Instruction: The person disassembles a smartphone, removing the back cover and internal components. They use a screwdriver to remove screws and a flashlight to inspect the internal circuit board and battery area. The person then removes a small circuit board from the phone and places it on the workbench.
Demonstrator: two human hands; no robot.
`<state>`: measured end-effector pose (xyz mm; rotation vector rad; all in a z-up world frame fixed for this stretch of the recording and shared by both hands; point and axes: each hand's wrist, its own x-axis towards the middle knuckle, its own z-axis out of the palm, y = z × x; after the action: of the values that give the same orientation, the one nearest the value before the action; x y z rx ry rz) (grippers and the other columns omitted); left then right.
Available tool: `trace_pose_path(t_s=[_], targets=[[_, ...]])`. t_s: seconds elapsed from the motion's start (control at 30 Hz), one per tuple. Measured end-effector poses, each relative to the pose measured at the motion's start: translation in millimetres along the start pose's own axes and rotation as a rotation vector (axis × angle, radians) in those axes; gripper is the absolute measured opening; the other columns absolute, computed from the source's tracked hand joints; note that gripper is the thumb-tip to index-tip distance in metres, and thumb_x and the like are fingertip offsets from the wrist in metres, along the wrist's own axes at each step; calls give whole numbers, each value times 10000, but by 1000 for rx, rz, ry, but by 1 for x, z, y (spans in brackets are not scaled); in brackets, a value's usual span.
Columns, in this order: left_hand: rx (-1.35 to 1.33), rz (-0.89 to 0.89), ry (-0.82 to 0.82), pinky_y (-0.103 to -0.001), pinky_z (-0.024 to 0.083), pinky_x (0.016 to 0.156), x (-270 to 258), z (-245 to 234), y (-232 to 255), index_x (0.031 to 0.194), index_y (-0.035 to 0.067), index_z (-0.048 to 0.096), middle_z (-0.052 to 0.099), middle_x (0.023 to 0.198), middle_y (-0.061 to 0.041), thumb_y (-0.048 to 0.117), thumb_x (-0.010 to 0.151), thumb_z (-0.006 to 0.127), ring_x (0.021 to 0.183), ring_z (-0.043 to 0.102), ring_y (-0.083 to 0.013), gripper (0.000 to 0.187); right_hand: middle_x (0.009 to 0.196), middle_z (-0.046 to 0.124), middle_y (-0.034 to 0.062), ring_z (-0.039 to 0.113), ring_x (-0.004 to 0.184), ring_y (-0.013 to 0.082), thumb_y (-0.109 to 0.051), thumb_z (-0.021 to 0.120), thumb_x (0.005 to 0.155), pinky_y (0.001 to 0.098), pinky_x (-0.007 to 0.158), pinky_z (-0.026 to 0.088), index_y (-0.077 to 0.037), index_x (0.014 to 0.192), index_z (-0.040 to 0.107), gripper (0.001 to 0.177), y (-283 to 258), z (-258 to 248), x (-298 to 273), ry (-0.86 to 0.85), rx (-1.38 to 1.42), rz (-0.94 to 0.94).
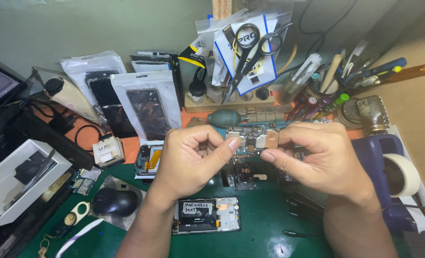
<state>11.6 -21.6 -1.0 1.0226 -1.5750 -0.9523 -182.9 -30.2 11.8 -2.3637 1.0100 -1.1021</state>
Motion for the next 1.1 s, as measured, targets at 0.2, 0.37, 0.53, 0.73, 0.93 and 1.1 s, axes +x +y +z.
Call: trace_pose_path(t_s=[0.2, 0.37, 0.53, 0.73, 0.93, 1.1], targets=[[11, -28, -16, -177, 271, 385, 1, -1, 1, 525, 91, 513, 438, 448, 62, 161, 764, 624, 418, 327, -13, 273, 522, 517, -8, 423, 429, 101, -150, 652, 707, 191, 441, 359, -65, 662, 579, 121, 1, 0, -1, 10, -27, -8], [-3, -35, -20, -175, 282, 391, 2, -1, -1, 531, 90, 515, 445, 454, 58, 158, 766, 624, 422, 342, -14, 268, 524, 519, -9, 423, 432, 104, -149, 648, 710, 196, 442, 354, -59, 662, 576, 125, 0, 0, -1, 8, -26, -16], [-15, -30, -24, -173, 278, 397, 2, -1, -3, 536, 93, 495, 423, 464, 64, 156, 771, 622, 435, 329, -13, 275, 518, 521, -18, 427, 433, 96, -145, 650, 707, 192, 439, 349, -63, 639, 566, 136, -3, 0, 1, 0, -10, -21], [-107, -17, -19, -155, 399, 471, 2, 2, -4, 777, 80, 493, 493, 692, 22, 190, 811, 533, 614, 446, -31, 122, 587, 606, -1, 521, 478, 109, -160, 662, 687, 214, 502, 416, -69, 662, 622, 103, -8, 5, 4, -129, 64, -84], [-344, -112, -71, -163, 463, 551, 4, -3, -3, 874, 63, 478, 569, 756, -15, 133, 761, 610, 625, 517, -52, 187, 558, 531, -29, 493, 495, 87, -292, 725, 619, 213, 550, 393, -102, 720, 577, 261, -7, 9, -3, -208, -100, -20], [-65, -122, -238, -175, 394, 463, 8, -10, 2, 908, 130, 656, 551, 574, 77, 289, 758, 562, 441, 459, -9, 238, 857, 596, 66, 517, 600, 104, -281, 757, 628, 222, 686, 445, -12, 1099, 525, 590, -8, 15, -4, -93, -258, -67]])
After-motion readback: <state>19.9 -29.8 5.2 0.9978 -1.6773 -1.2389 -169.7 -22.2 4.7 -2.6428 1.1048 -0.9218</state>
